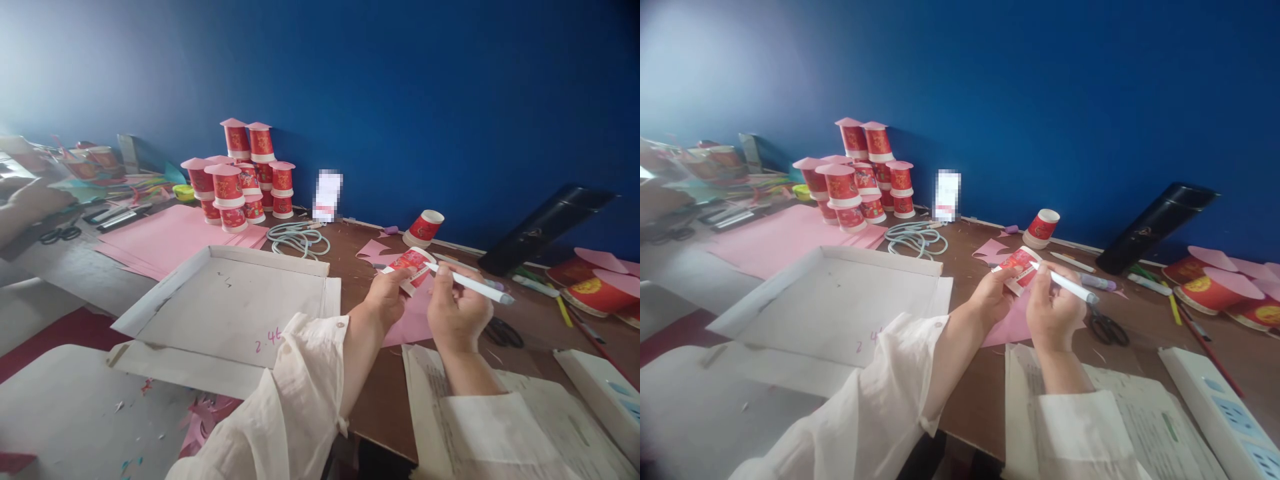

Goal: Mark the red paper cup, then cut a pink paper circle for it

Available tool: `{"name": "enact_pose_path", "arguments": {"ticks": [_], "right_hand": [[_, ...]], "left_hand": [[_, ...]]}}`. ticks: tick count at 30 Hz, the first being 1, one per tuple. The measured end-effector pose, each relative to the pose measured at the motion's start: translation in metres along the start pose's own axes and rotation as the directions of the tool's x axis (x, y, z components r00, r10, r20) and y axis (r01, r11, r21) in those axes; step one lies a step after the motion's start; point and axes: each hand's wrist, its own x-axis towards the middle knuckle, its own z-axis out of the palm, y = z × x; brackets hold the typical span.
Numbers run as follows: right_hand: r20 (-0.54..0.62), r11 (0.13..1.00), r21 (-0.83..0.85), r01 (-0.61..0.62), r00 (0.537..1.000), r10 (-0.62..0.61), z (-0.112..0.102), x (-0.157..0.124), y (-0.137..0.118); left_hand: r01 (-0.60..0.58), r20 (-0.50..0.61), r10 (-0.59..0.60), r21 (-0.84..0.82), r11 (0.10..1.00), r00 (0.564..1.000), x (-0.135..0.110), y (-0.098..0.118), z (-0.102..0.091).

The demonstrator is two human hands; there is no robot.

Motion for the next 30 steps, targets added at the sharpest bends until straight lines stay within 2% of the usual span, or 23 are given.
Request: {"name": "enact_pose_path", "arguments": {"ticks": [8,19,25,30], "right_hand": [[0.053,0.999,-0.042,-0.031,0.998,0.033,-0.0005,-0.0012,-0.0041],[0.054,0.999,-0.029,-0.024,0.998,0.026,-0.0009,-0.0008,-0.0058],[-0.034,0.999,0.042,-0.026,0.999,0.027,-0.0010,0.0007,0.0008],[-0.040,0.998,0.055,-0.031,0.999,0.033,0.0001,0.0014,0.0020]], "left_hand": [[-0.008,-0.021,0.008,0.008,1.000,1.000,-0.0030,0.0011,0.0023],[-0.015,-0.010,0.015,0.040,0.999,1.000,-0.0012,0.0001,0.0003],[-0.003,-0.006,0.003,0.010,1.000,1.000,0.0007,-0.0017,0.0000],[-0.005,0.001,0.005,0.004,1.000,1.000,0.0022,-0.0021,-0.0011]]}}
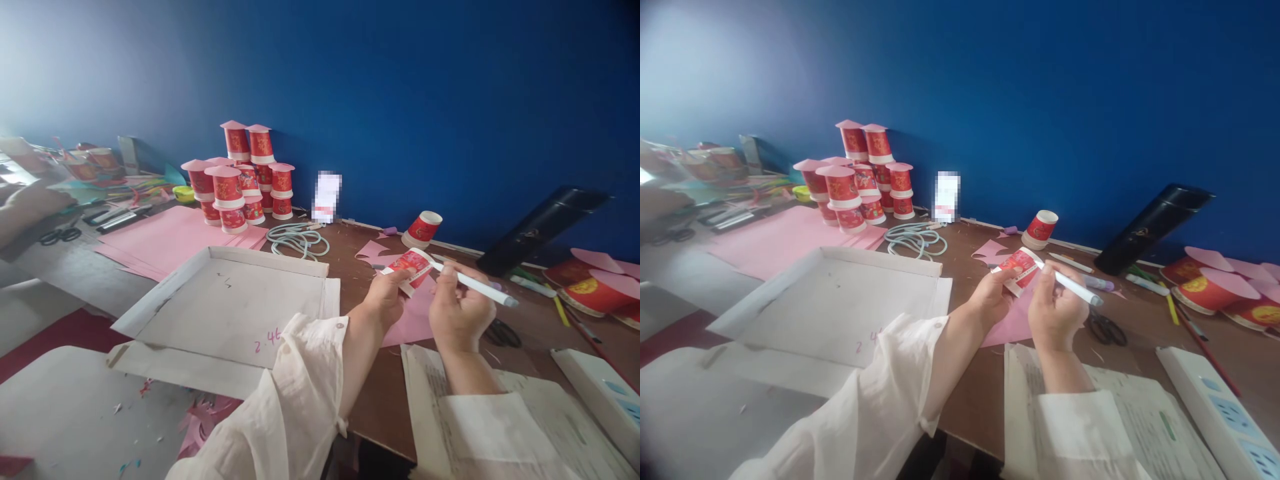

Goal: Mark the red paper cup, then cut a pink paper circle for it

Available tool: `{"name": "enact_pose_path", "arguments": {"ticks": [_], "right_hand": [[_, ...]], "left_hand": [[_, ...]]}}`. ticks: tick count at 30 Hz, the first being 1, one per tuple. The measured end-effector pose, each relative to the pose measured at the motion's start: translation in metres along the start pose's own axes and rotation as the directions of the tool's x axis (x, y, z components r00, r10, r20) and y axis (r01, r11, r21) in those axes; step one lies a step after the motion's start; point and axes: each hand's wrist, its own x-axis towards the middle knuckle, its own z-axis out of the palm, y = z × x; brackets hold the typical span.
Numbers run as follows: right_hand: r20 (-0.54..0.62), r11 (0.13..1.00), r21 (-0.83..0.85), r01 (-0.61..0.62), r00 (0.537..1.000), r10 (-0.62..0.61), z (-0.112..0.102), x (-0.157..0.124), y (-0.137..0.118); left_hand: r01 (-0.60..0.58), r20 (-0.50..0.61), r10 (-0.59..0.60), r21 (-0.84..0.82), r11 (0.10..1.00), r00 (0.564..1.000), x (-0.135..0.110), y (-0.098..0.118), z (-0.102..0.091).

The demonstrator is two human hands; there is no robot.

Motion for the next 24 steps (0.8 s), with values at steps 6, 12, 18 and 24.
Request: {"name": "enact_pose_path", "arguments": {"ticks": [6,12,18,24], "right_hand": [[0.020,1.000,-0.015,-0.002,1.000,0.002,-0.0007,-0.0001,-0.0041],[0.057,0.998,-0.067,-0.010,0.998,0.014,-0.0008,0.0004,-0.0056],[0.060,0.998,-0.066,0.009,0.998,-0.005,-0.0004,0.0002,-0.0056],[0.049,1.000,-0.002,0.004,0.999,-0.003,-0.0005,-0.0005,-0.0038]], "left_hand": [[-0.003,-0.001,0.003,-0.003,1.000,1.000,-0.0013,0.0003,0.0014],[0.000,0.010,0.000,0.001,1.000,1.000,-0.0030,0.0016,0.0023],[0.007,-0.001,-0.007,0.013,1.000,1.000,-0.0027,0.0017,0.0014],[0.007,0.012,-0.007,0.000,1.000,1.000,-0.0024,0.0009,0.0015]]}}
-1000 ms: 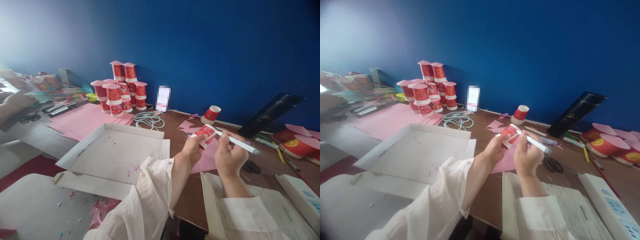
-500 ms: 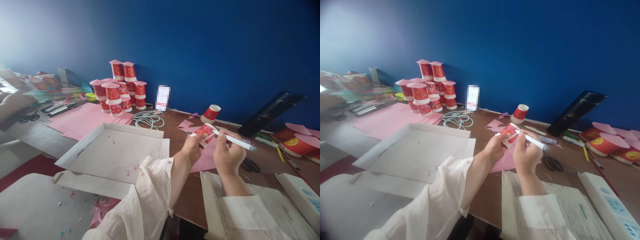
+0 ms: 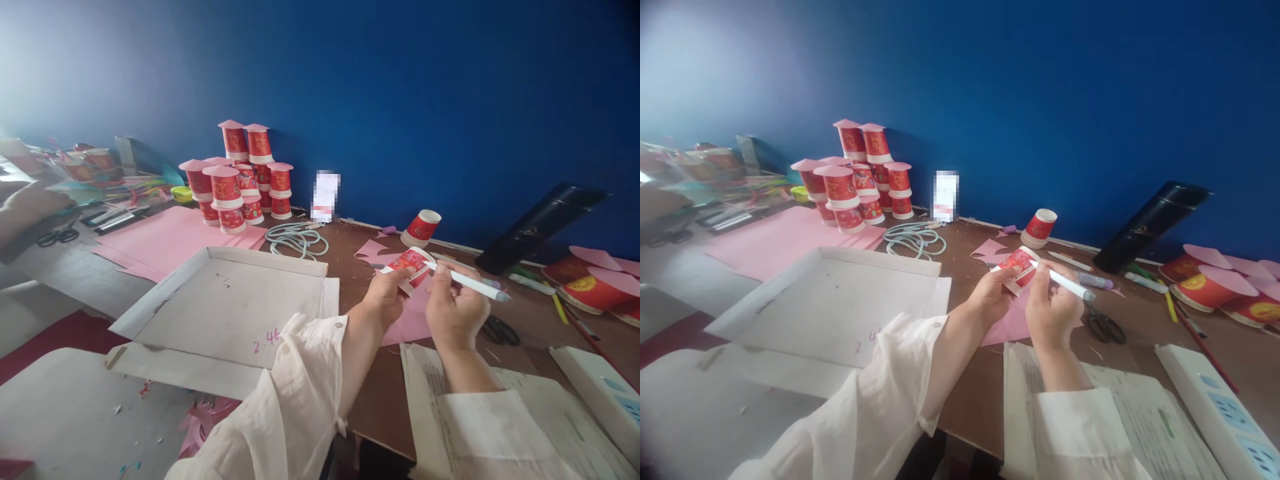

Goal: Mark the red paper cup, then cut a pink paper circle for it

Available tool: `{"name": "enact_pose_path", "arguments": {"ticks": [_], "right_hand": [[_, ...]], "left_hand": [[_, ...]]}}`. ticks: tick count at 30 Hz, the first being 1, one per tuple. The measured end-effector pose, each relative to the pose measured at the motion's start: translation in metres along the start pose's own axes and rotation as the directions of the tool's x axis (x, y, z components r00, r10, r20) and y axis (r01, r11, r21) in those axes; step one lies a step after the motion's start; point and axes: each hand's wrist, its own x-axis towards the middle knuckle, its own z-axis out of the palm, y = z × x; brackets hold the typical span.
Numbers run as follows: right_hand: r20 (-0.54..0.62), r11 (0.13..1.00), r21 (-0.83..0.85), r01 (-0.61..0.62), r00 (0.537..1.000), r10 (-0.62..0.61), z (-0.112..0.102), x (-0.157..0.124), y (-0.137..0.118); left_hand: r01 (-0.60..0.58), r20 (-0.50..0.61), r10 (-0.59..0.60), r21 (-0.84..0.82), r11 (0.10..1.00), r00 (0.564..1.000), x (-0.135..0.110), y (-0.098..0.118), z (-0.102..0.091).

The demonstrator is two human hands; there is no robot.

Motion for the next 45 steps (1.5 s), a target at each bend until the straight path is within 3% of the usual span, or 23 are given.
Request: {"name": "enact_pose_path", "arguments": {"ticks": [4,7,11,13,17,20,25,27,31,35,40,45], "right_hand": [[-0.011,0.988,0.146,-0.045,0.999,0.047,0.001,0.000,0.003],[-0.011,0.962,0.197,-0.190,0.981,0.196,0.004,0.002,0.011],[0.040,0.873,0.307,-0.379,0.922,0.386,0.010,0.005,0.024],[0.120,0.809,0.382,-0.447,0.892,0.436,0.013,0.006,0.026],[0.336,0.582,0.554,-0.595,0.800,0.498,0.016,0.006,0.017],[0.412,0.489,0.609,-0.625,0.776,0.478,0.017,0.006,0.011],[0.407,0.484,0.647,-0.590,0.803,0.435,0.023,0.006,0.015],[0.374,0.481,0.650,-0.588,0.799,0.472,0.026,0.004,0.020],[0.332,0.467,0.609,-0.641,0.741,0.584,0.030,0.001,0.027],[0.300,0.544,0.534,-0.648,0.746,0.594,0.029,0.001,0.028],[0.111,0.838,0.257,-0.481,0.876,0.469,0.020,0.001,0.028],[0.085,0.954,0.164,-0.252,0.967,0.241,0.012,-0.004,0.020]], "left_hand": [[0.012,0.019,-0.012,-0.024,1.000,1.000,0.000,0.000,0.000],[0.026,0.031,-0.025,-0.029,0.999,0.999,0.000,0.001,0.001],[0.024,0.045,-0.022,-0.045,0.999,0.999,-0.005,0.004,0.005],[0.021,0.057,-0.018,-0.053,0.998,0.998,-0.008,0.006,0.008],[0.049,0.106,-0.043,-0.057,0.997,0.993,-0.013,0.007,0.010],[0.079,0.120,-0.071,-0.061,0.995,0.990,-0.013,0.006,0.010],[0.057,0.151,-0.043,-0.085,0.995,0.988,-0.014,0.003,0.012],[0.033,0.168,-0.024,-0.049,0.998,0.986,-0.016,0.001,0.014],[-0.029,0.227,0.013,0.066,0.997,0.974,-0.015,-0.005,0.014],[-0.054,0.155,0.036,0.115,0.992,0.987,-0.013,-0.009,0.010],[-0.084,0.086,0.080,0.046,0.995,0.993,-0.010,-0.005,0.009],[-0.096,-0.022,0.095,-0.017,0.995,0.995,-0.003,0.001,0.005]]}}
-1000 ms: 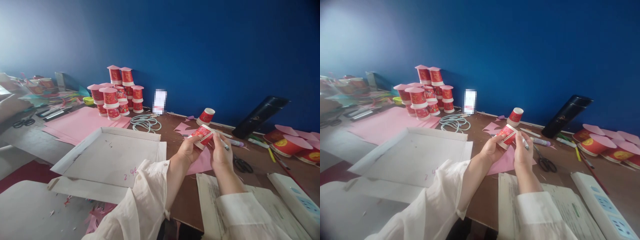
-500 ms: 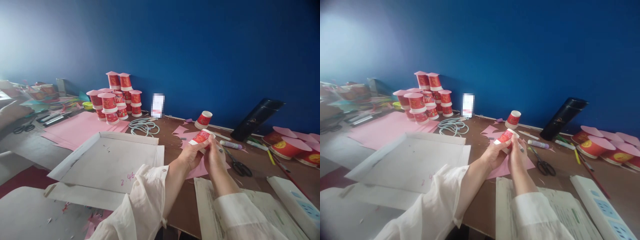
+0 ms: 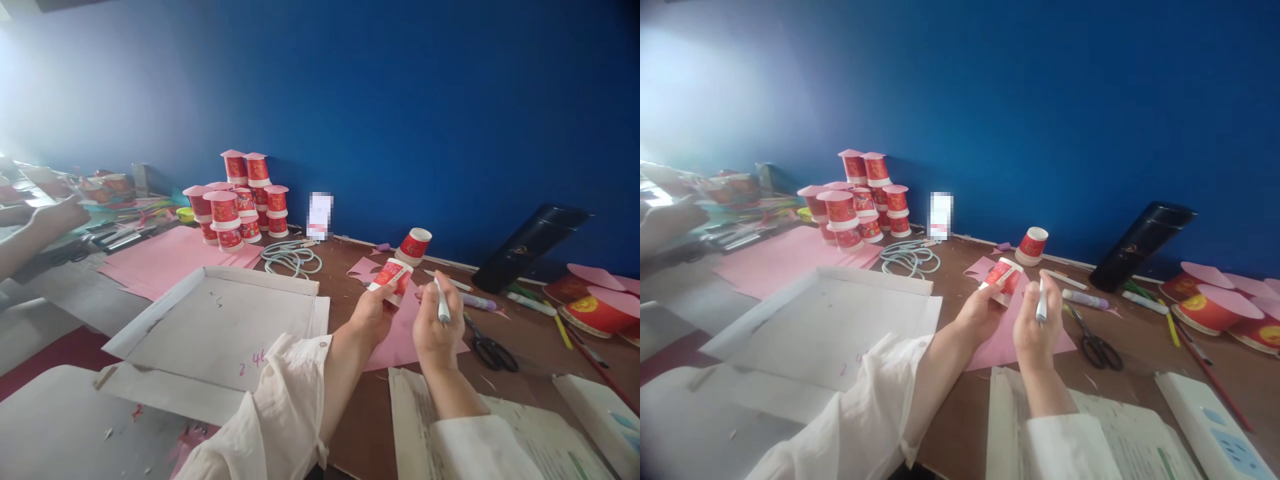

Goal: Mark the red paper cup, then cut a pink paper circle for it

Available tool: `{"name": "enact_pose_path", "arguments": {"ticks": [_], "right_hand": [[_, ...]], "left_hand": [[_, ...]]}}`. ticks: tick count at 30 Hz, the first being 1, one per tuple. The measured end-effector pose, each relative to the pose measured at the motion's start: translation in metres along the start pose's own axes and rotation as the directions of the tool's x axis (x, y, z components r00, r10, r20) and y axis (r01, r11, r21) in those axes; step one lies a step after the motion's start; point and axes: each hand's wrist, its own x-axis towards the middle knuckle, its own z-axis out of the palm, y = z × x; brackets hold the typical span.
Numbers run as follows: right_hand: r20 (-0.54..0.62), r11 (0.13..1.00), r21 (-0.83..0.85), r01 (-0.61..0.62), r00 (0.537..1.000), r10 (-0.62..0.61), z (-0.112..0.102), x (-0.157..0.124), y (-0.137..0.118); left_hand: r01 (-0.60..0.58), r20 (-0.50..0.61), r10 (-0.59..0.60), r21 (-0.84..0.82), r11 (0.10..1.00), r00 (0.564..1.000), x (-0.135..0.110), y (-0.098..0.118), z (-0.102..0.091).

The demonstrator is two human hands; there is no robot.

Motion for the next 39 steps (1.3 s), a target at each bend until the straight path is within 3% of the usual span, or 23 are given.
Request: {"name": "enact_pose_path", "arguments": {"ticks": [3,6,11,17,25,39], "right_hand": [[0.025,0.969,-0.066,0.238,0.971,-0.237,-0.002,-0.006,-0.009],[0.051,0.945,-0.062,0.322,0.946,-0.319,-0.004,-0.009,-0.016],[-0.019,0.953,-0.049,0.299,0.954,-0.300,-0.005,-0.008,-0.022],[-0.091,0.957,-0.053,0.286,0.953,-0.290,-0.006,-0.006,-0.026],[-0.092,0.964,-0.034,0.262,0.960,-0.264,-0.005,-0.006,-0.025],[-0.028,0.958,-0.056,0.281,0.959,-0.283,-0.008,-0.006,-0.024]], "left_hand": [[0.020,-0.021,-0.021,-0.035,0.999,1.000,0.001,0.002,0.000],[0.044,-0.040,-0.046,-0.038,0.998,0.998,0.000,0.004,0.002],[0.046,-0.119,-0.052,-0.052,0.998,0.991,-0.001,0.006,0.003],[0.032,-0.119,-0.037,-0.045,0.998,0.992,0.000,0.005,0.003],[0.051,-0.065,-0.053,-0.025,0.998,0.996,-0.006,0.007,0.006],[0.045,-0.081,-0.046,-0.022,0.999,0.996,-0.007,0.006,0.006]]}}
